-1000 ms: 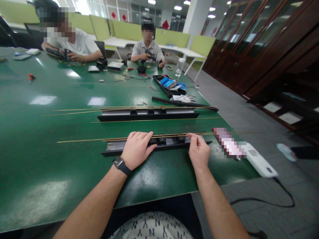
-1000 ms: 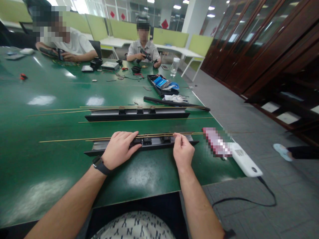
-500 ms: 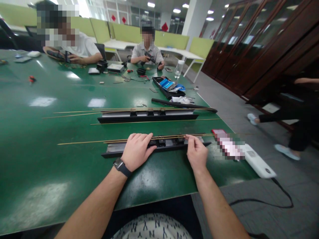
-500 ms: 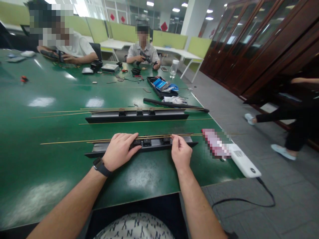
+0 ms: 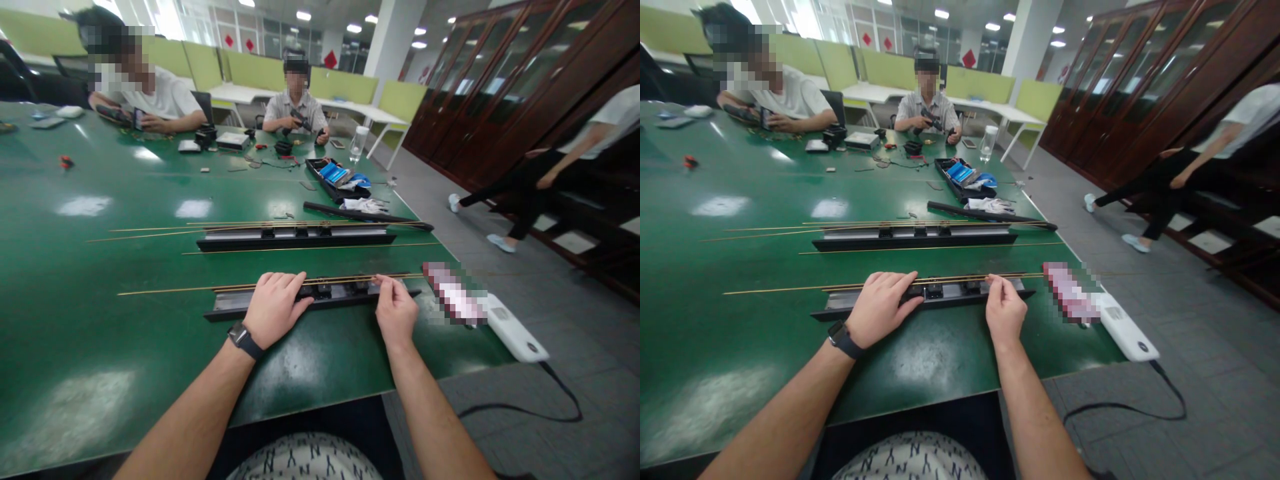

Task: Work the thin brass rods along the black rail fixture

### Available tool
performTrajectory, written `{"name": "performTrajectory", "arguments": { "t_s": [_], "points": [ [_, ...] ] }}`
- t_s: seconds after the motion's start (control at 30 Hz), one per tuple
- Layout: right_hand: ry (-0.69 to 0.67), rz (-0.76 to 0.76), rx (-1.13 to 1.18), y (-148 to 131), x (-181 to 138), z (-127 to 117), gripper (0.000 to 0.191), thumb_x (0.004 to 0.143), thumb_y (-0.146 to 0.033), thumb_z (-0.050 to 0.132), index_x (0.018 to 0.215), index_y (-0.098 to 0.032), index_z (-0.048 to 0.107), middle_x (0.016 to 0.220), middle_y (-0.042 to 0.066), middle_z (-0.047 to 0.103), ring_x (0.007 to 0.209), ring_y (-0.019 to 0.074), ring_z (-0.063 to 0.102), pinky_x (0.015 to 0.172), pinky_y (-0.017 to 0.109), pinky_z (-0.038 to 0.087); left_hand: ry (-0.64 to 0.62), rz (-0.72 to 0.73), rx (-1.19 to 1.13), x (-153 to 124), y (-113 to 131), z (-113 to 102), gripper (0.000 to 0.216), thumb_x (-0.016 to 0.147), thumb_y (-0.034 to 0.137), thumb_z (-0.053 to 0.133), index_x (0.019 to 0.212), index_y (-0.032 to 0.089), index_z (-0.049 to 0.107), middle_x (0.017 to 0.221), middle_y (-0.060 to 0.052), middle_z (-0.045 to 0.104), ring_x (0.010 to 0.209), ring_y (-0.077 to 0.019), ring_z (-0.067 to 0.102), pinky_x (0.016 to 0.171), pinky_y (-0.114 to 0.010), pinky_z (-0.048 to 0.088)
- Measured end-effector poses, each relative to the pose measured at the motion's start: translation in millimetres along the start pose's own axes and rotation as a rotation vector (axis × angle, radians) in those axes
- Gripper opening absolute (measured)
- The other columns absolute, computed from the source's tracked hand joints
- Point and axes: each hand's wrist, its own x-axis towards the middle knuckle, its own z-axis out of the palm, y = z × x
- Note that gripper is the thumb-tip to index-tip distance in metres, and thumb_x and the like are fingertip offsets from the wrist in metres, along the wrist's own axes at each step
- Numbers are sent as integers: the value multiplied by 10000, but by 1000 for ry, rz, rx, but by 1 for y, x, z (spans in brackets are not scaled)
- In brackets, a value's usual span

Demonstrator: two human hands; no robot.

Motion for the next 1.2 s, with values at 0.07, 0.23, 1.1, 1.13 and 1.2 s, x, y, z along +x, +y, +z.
{"name": "performTrajectory", "arguments": {
  "t_s": [0.07, 0.23, 1.1, 1.13, 1.2],
  "points": [
    [-9, -4, 18, 0, -1, 0, 363, 1035, -450, 521, 1088, -193, 773, 1008, 82, 818, 969, 233, 783, 945, 360, 583, 3, 1, -3, 0, 0, 0, 452, 993, 445, 628, 1345, 161, 617, 1152, -121, 751, 1079, -299, 680, 952, -463, 448],
    [-56, -20, 16, -1, -1, 0, 367, 1028, -452, 528, 1081, -195, 785, 1022, 84, 818, 982, 238, 782, 941, 360, 592, -5, -1, 13, 1, 1, -1, 445, 991, 446, 631, 1337, 165, 619, 1151, -114, 751, 1075, -298, 677, 951, -460, 446],
    [-29, 4, -46, -4, -2, -1, 389, 1032, -465, 507, 1083, -203, 790, 1042, 78, 818, 1004, 235, 777, 969, 356, 580, -14, -10, 0, 0, 1, -1, 447, 1001, 454, 602, 1352, 177, 611, 1158, -119, 747, 1068, -293, 666, 957, -463, 440],
    [-24, 9, -53, -5, -2, -1, 388, 1031, -463, 506, 1085, -204, 791, 1044, 77, 818, 1007, 235, 776, 969, 354, 578, -16, -9, 2, 0, 1, -1, 449, 1001, 456, 602, 1352, 177, 610, 1158, -119, 746, 1069, -293, 667, 957, -460, 439],
    [-11, 16, -63, -4, -1, -1, 388, 1030, -457, 503, 1084, -202, 791, 1044, 79, 818, 1007, 236, 775, 961, 351, 578, -19, -7, 3, 1, 1, -2, 451, 1001, 457, 602, 1354, 176, 607, 1160, -119, 745, 1073, -293, 668, 957, -458, 438]
  ]
}}
